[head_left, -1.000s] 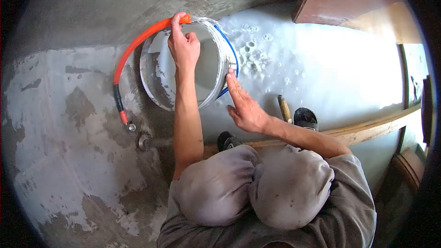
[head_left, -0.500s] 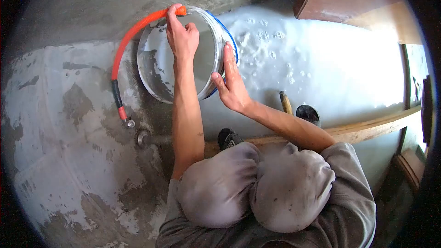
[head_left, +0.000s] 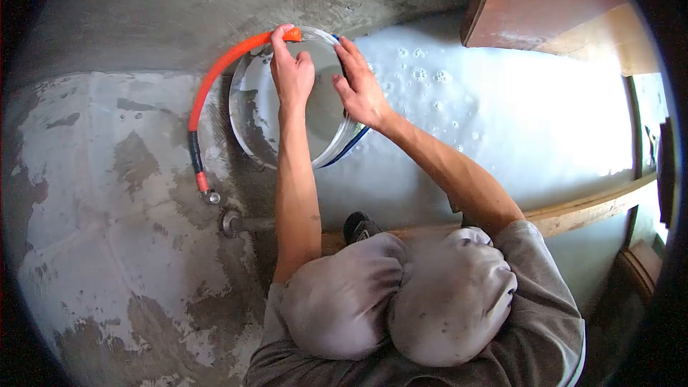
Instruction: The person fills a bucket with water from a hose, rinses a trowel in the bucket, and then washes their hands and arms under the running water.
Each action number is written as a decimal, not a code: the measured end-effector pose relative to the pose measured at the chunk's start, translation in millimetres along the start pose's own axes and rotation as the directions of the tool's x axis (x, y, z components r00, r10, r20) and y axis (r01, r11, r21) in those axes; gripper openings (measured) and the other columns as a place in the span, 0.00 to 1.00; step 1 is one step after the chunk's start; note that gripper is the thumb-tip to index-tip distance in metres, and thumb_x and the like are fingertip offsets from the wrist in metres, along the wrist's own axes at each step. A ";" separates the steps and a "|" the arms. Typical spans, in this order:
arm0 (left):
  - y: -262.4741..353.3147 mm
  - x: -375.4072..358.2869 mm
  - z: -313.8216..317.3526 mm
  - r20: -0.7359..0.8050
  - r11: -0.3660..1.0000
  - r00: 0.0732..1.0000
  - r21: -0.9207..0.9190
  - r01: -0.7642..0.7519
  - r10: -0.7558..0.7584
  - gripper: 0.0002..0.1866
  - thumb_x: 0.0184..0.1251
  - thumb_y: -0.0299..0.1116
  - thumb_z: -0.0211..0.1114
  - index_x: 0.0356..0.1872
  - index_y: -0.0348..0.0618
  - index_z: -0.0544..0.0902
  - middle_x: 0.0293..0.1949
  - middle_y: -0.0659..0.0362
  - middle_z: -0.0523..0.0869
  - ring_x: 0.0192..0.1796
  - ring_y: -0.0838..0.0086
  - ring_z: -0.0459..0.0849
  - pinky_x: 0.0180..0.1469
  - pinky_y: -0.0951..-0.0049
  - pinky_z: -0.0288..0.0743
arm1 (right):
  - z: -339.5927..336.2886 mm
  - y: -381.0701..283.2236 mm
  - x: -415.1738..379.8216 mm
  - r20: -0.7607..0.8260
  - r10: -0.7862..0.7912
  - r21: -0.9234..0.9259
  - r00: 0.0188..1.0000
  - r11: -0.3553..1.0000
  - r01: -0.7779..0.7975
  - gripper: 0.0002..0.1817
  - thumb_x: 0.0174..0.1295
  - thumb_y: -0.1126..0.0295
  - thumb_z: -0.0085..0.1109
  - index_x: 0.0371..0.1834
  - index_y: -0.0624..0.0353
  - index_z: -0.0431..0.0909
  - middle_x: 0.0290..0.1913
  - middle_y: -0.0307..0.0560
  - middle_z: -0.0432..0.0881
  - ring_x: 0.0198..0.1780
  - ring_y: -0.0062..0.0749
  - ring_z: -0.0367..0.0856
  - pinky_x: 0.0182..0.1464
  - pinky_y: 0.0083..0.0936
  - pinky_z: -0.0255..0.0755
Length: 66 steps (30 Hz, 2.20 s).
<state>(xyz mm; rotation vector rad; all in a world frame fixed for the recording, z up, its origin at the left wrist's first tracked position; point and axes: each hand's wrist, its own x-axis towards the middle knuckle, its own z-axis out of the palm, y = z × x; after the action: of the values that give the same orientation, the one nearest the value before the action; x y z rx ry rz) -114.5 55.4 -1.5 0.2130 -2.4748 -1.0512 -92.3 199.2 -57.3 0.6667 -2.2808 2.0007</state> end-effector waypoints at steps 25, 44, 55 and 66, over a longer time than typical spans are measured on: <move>24.8 -78.1 -6.1 0.088 0.907 0.995 -0.421 0.004 0.036 0.26 0.68 0.21 0.59 0.65 0.41 0.61 0.74 0.40 0.63 0.75 0.55 0.64 0.75 0.59 0.57 | -80.4 -66.0 -127.0 0.391 -0.101 -0.482 0.915 0.824 0.297 0.42 0.55 0.70 0.65 0.75 0.59 0.58 0.74 0.53 0.62 0.76 0.52 0.57 0.71 0.57 0.52; 25.4 -75.2 -6.0 0.068 0.957 0.993 -0.282 -0.074 0.097 0.27 0.64 0.21 0.62 0.63 0.38 0.63 0.71 0.40 0.67 0.71 0.54 0.69 0.72 0.57 0.63 | -101.7 -59.6 -102.5 0.556 -0.165 -0.690 0.815 0.454 0.563 0.28 0.62 0.67 0.57 0.69 0.47 0.74 0.82 0.35 0.51 0.82 0.40 0.45 0.76 0.55 0.48; 20.9 -75.2 -3.9 0.017 0.985 0.986 -0.052 -0.164 0.165 0.25 0.63 0.19 0.58 0.62 0.39 0.64 0.71 0.37 0.69 0.68 0.47 0.73 0.68 0.57 0.67 | -76.5 -12.1 -16.6 0.440 -0.207 -0.445 0.874 0.795 0.413 0.24 0.74 0.57 0.45 0.66 0.57 0.74 0.74 0.47 0.67 0.81 0.48 0.51 0.76 0.55 0.52; 22.2 -73.2 -7.1 0.041 0.986 0.991 -0.116 -0.122 0.128 0.27 0.63 0.17 0.54 0.64 0.39 0.63 0.71 0.40 0.70 0.71 0.52 0.70 0.73 0.57 0.61 | -115.9 -19.9 6.7 0.708 -0.207 -0.469 0.675 0.577 0.669 0.24 0.71 0.58 0.47 0.69 0.48 0.75 0.81 0.37 0.57 0.83 0.43 0.46 0.78 0.56 0.47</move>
<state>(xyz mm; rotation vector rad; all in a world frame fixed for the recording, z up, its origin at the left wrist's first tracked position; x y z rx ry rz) -45.4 88.7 -5.8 -0.0028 -2.4261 -1.1506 -120.8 306.1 -17.0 1.7210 -2.4636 0.5799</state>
